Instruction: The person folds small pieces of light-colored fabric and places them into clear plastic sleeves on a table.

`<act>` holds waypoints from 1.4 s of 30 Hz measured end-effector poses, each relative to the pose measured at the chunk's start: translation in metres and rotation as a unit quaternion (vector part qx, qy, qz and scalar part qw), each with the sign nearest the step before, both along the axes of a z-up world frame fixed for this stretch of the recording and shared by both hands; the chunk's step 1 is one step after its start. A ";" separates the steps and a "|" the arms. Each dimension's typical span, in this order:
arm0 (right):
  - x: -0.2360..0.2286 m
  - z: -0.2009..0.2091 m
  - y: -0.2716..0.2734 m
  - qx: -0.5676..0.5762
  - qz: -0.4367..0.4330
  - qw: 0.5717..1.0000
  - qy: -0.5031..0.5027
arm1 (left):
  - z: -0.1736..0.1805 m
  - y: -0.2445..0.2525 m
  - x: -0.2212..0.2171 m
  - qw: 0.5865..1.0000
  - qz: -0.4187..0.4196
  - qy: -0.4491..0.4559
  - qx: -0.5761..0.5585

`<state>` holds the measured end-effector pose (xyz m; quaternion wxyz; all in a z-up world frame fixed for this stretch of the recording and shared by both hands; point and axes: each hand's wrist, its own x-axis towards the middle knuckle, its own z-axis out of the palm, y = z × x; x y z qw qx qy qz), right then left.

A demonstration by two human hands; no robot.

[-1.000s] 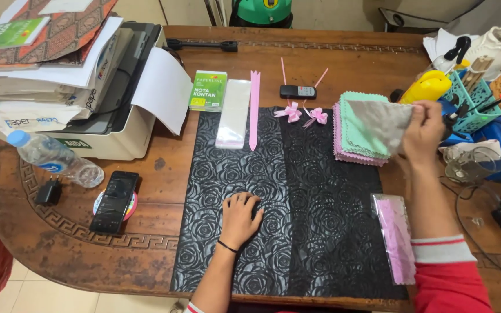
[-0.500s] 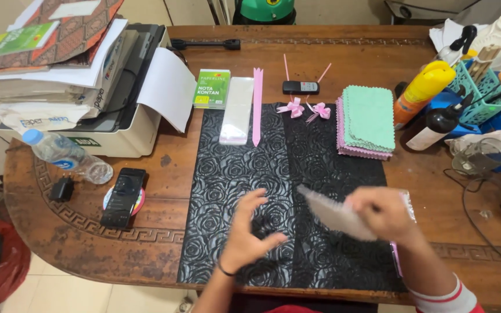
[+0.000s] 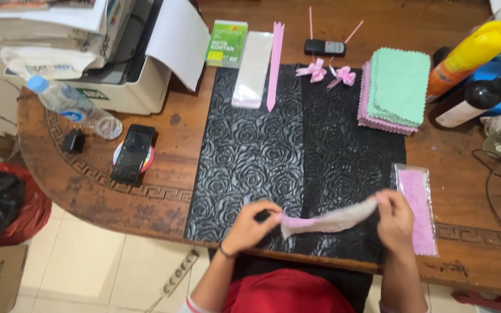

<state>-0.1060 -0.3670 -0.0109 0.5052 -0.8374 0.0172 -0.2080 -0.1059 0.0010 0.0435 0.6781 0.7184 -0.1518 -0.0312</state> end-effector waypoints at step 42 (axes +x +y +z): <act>0.022 0.014 0.032 -0.400 0.282 0.868 0.086 | -0.051 0.035 0.035 0.786 -0.119 -0.307 0.523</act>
